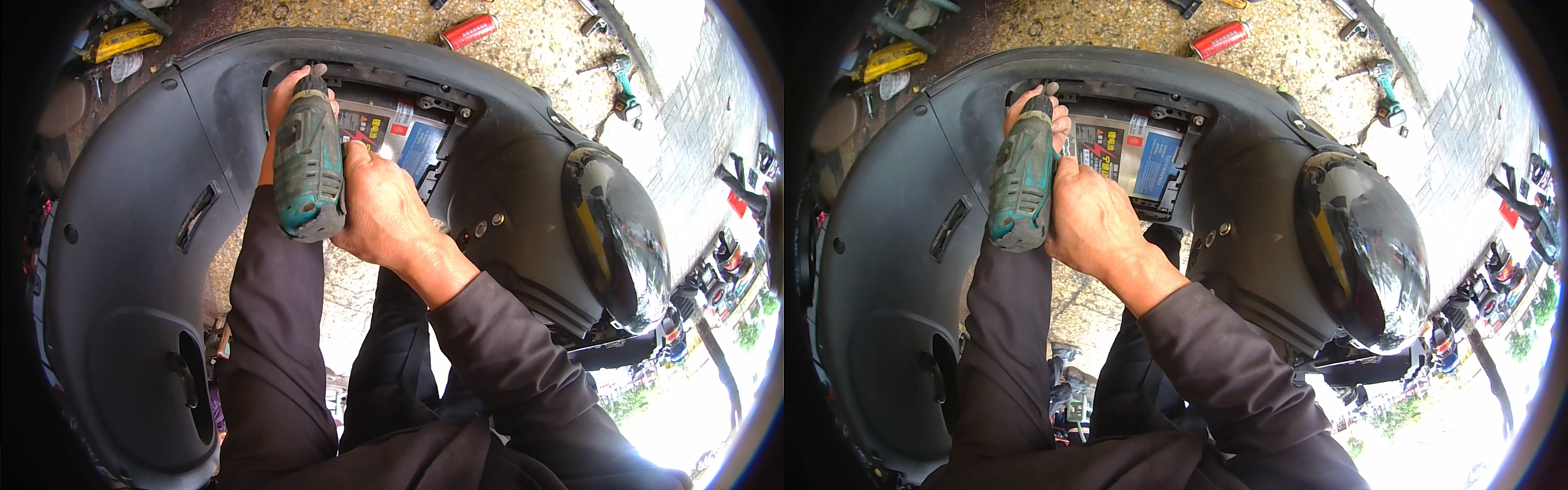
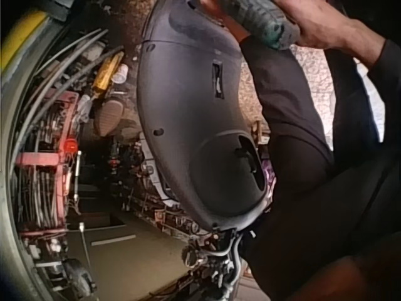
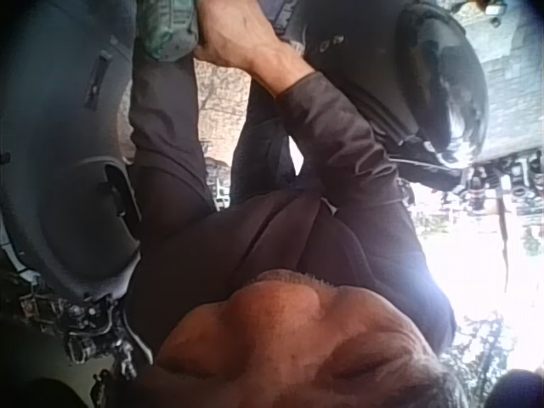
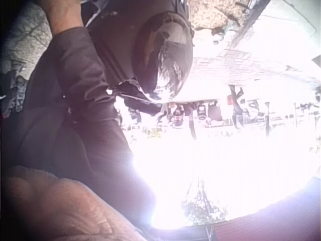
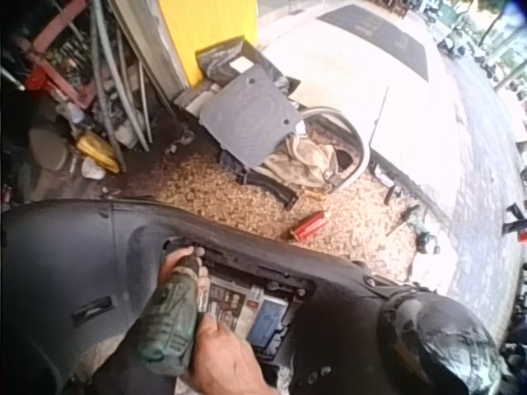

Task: The person uses a cordless drill to remove screws from a scooter's body panels and seat. They detach the front fairing, then the seat cover, exposing the battery and internal wiring. The removed panels are set aside on the ground.

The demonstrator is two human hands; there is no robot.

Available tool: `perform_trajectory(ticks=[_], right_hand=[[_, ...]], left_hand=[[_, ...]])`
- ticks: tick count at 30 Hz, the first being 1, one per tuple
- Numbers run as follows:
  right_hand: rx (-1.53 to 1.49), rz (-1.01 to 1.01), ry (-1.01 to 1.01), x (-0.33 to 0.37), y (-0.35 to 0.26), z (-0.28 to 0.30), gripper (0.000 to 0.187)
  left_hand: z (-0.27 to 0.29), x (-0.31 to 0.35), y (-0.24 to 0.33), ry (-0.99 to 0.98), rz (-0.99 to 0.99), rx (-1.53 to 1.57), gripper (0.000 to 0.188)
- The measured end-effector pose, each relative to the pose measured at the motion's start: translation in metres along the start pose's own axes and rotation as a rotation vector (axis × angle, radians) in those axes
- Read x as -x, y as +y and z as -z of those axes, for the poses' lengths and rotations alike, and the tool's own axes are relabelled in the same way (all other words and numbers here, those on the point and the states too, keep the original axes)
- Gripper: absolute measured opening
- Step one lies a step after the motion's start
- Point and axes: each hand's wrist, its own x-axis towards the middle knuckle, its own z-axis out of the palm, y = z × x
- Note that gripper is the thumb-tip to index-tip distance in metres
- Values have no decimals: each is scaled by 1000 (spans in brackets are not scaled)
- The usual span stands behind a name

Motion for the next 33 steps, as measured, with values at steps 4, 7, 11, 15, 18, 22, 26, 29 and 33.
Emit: perform_trajectory(ticks=[4,7,11,15,18,22,26,29,33], right_hand=[[13,9,7,1,1,-2,49],[4,-6,-5,2,2,-4,50],[17,-24,-27,1,0,-4,50],[18,-58,-26,-4,-13,-2,46],[28,-76,5,-8,-28,-2,43],[31,-95,22,-10,-37,3,43],[52,-96,5,-10,-38,4,42],[52,-107,-3,-10,-37,1,42],[61,-100,18,-8,-35,-2,43]], left_hand=[[-5,4,-1,11,-35,-46,26],[-5,6,-1,1,-47,-66,26],[-3,5,-1,15,-36,-75,25],[0,-1,3,30,33,-23,25],[1,-2,5,47,81,21,28],[0,-2,6,70,60,-1,28],[-3,-9,6,155,68,9,28],[0,-14,6,143,75,-1,28],[7,-18,4,92,85,32,27]])
